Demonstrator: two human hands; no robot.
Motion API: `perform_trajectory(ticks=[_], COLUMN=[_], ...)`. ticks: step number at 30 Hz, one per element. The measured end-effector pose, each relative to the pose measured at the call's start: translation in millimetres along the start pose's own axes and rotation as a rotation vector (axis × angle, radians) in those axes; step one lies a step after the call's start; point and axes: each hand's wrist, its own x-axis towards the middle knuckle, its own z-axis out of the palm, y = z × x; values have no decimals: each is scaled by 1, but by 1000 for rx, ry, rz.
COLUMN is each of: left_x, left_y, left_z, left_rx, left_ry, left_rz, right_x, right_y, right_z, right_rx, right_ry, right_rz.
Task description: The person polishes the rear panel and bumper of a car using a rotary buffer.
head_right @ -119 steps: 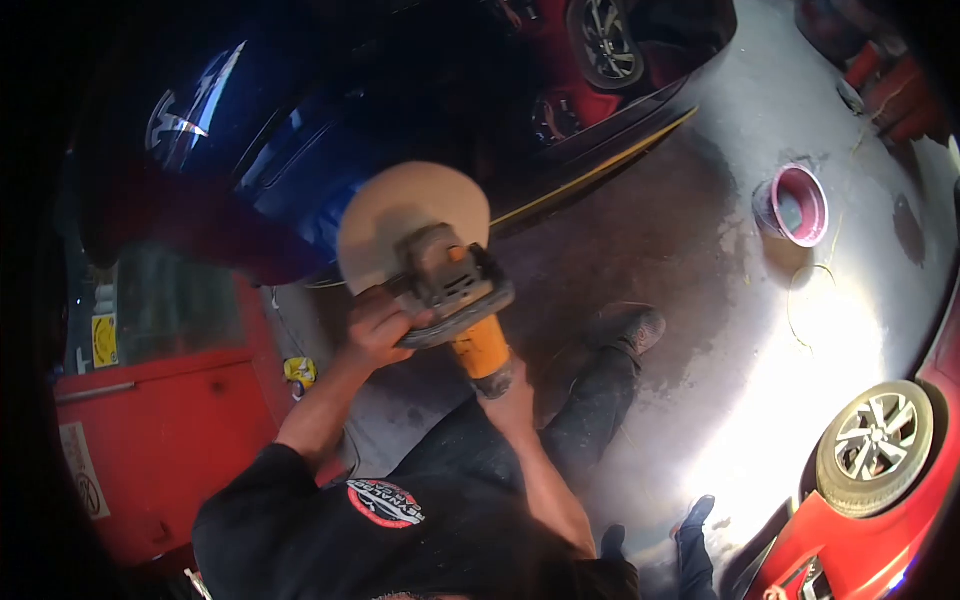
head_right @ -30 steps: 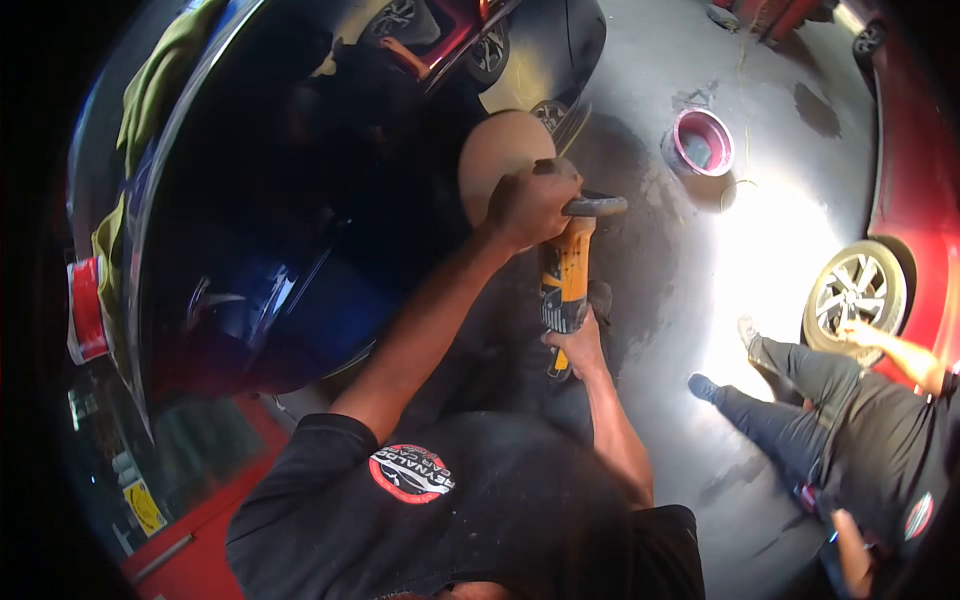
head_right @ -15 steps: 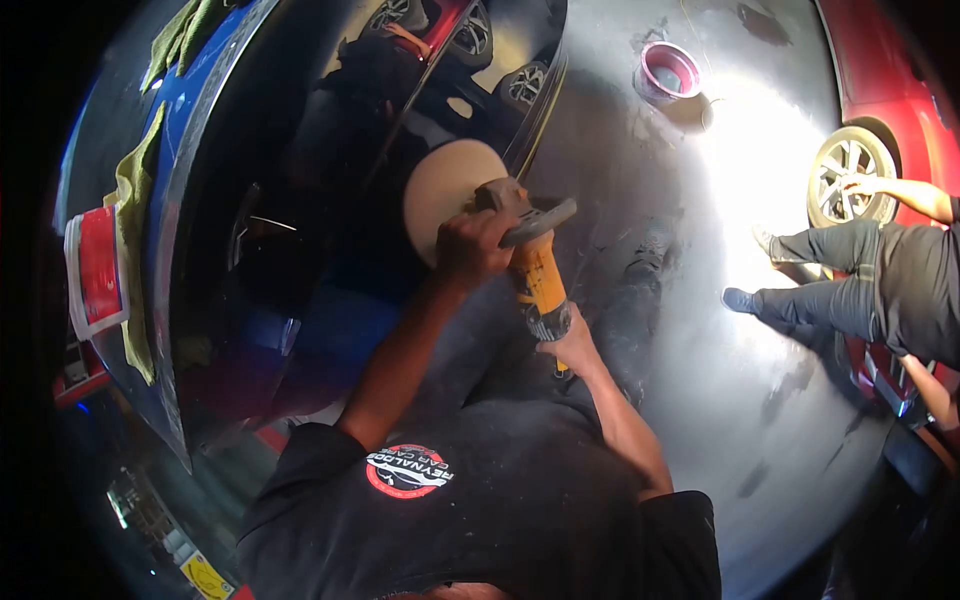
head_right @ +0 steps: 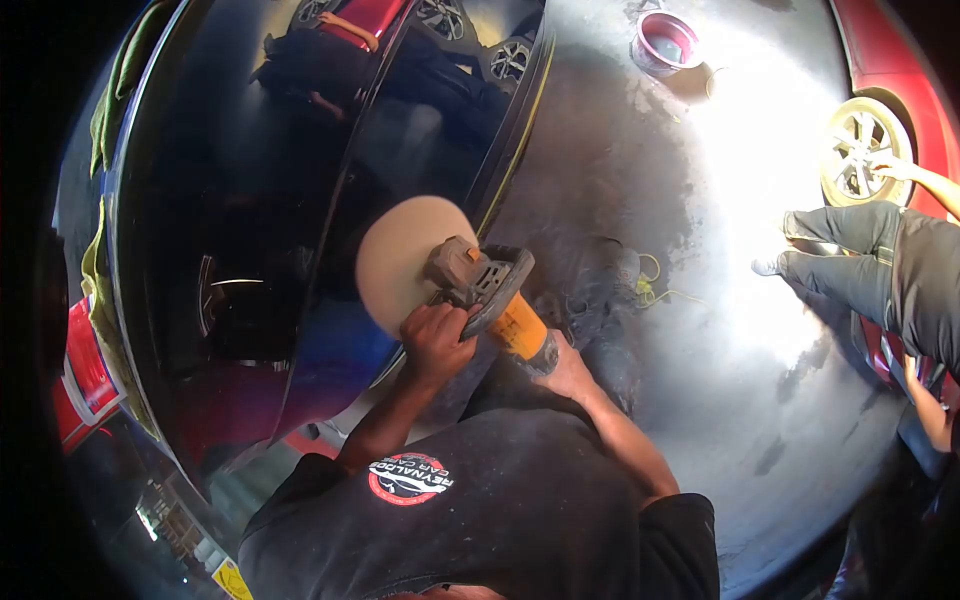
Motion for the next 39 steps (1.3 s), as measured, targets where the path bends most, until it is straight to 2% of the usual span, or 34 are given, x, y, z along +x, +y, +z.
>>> perform_trajectory(ticks=[6,11,17,22,25,32,36,39], left_x=[63,116,210,272,277,245,249,284], left_y=[0,1,4,2,-7,17,16,9], left_z=[33,55,84,116,131,138,134,137], left_rx=[-16,68,79,66,64,141,157,148], left_ry=[-38,-61,43,104,65,0,-8,51], left_rz=[31,18,-22,0,-27,-146,-122,-84], right_x=[31,65,106,144,149,129,132,156], right_y=[-1,-11,-55,-60,-68,-37,-45,-48], right_z=[-33,-79,-158,-209,-225,-231,-231,-236], right_rx=[82,154,89,135,143,97,120,154], right_ry=[61,-10,-10,2,9,-76,-97,-31], right_rz=[-57,-5,-43,-92,-38,-4,-9,-96])
